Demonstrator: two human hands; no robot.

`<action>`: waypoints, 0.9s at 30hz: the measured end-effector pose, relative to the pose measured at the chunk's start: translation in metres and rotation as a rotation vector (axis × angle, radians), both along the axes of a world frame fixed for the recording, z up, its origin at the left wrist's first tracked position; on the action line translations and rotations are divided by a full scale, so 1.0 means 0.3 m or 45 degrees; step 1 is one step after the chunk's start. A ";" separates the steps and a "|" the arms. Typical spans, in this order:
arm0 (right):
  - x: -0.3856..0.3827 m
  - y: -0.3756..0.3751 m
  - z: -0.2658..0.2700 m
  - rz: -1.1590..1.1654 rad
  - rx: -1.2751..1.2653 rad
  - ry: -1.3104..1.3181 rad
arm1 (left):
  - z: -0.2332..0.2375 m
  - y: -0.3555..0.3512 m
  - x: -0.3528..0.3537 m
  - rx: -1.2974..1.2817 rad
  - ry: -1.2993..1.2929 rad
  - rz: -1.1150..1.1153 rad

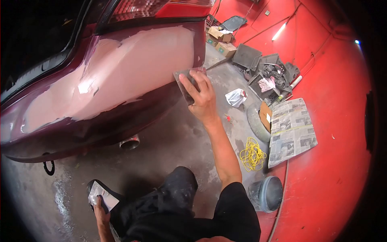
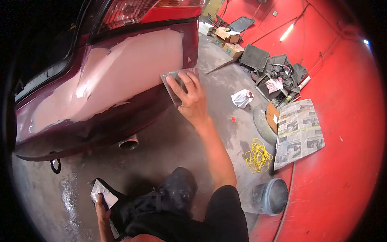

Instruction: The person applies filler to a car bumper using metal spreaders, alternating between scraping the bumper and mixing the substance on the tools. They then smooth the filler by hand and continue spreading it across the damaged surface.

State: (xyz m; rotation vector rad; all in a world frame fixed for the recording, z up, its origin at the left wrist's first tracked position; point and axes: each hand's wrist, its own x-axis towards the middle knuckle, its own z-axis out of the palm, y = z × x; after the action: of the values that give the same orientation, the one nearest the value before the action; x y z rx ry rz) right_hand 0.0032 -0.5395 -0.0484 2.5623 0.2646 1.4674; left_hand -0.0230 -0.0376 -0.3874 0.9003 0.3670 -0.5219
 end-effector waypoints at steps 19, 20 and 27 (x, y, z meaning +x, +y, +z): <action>0.177 -0.113 0.348 -0.042 -0.179 0.145 | -0.024 -0.005 0.002 0.052 0.008 -0.013; 0.165 -0.109 0.328 -0.034 -0.181 0.152 | -0.026 0.007 0.003 0.056 0.035 -0.030; 0.059 -0.058 0.130 0.019 -0.170 0.038 | 0.005 0.010 0.000 0.024 0.054 -0.030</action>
State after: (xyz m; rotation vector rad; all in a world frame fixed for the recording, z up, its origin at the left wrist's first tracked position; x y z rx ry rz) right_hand 0.0209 -0.5568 -0.0095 2.4831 0.3739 1.3683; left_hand -0.0231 -0.0348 -0.3859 0.9136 0.4006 -0.5608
